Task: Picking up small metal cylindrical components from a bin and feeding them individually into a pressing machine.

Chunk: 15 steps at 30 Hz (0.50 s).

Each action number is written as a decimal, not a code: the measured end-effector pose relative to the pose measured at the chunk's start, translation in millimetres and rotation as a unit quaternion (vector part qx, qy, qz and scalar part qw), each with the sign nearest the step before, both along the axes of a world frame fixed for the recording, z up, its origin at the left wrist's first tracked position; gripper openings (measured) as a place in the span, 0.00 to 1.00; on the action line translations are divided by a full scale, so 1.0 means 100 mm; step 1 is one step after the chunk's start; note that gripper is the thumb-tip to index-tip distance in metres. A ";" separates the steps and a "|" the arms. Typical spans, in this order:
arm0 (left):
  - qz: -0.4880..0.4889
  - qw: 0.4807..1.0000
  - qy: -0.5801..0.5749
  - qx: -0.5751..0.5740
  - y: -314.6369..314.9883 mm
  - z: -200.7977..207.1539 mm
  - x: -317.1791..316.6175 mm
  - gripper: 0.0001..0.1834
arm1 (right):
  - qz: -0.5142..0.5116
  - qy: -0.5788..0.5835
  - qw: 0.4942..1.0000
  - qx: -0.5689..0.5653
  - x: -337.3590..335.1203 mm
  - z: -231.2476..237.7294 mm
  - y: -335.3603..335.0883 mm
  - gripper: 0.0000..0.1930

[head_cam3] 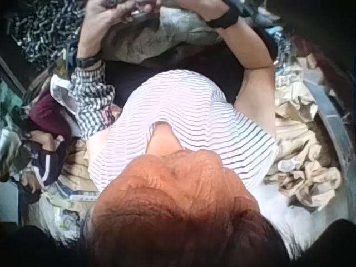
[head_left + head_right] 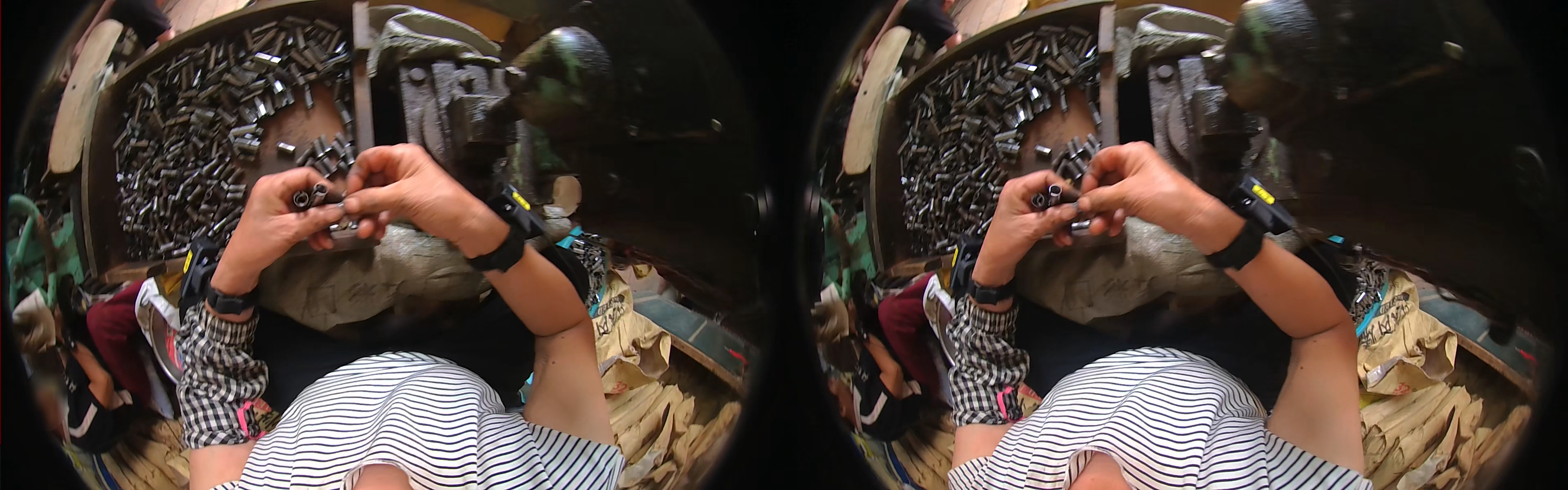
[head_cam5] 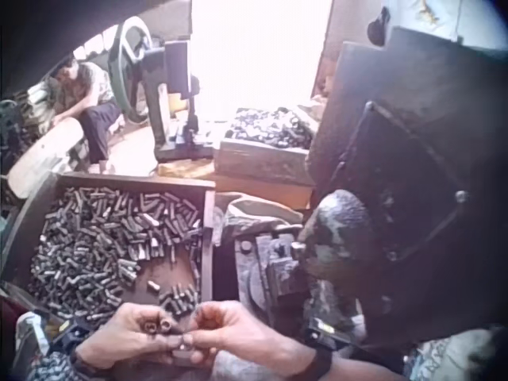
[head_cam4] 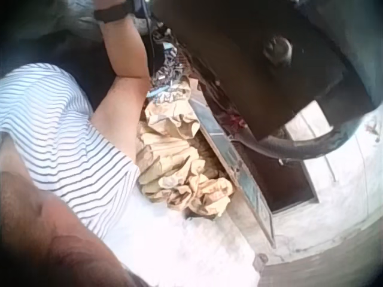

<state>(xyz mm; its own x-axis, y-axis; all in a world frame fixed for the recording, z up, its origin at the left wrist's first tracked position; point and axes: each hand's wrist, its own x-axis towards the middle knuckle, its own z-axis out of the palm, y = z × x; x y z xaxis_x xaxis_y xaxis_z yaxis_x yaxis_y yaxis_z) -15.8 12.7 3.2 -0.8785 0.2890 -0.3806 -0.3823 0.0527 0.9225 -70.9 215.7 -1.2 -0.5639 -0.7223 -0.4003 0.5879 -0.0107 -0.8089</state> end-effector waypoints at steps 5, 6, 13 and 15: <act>0.035 0.996 -0.011 0.082 0.02 -0.02 0.01 0.09 | -0.029 0.083 0.995 -0.050 0.07 -0.11 0.00 0.04; 0.029 0.996 0.002 0.085 0.02 -0.03 0.01 0.09 | -0.038 0.092 0.993 -0.067 0.07 -0.13 -0.01 0.04; 0.133 0.979 0.007 0.153 -0.10 -0.18 0.02 0.09 | -0.107 0.530 0.830 0.139 0.72 0.86 0.59 0.18; 0.158 0.980 0.021 0.118 -0.14 -0.17 0.05 0.08 | -0.195 0.508 0.827 0.139 1.16 1.06 1.08 0.11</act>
<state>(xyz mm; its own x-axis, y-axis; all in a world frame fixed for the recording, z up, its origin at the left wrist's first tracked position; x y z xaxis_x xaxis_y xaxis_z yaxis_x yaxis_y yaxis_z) -11.2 -1.3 -14.1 -0.9515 0.0752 -0.2984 -0.3074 -0.2789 0.9098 45.1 323.4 104.8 -0.8799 -0.3650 0.3041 -0.4015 0.2292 -0.8867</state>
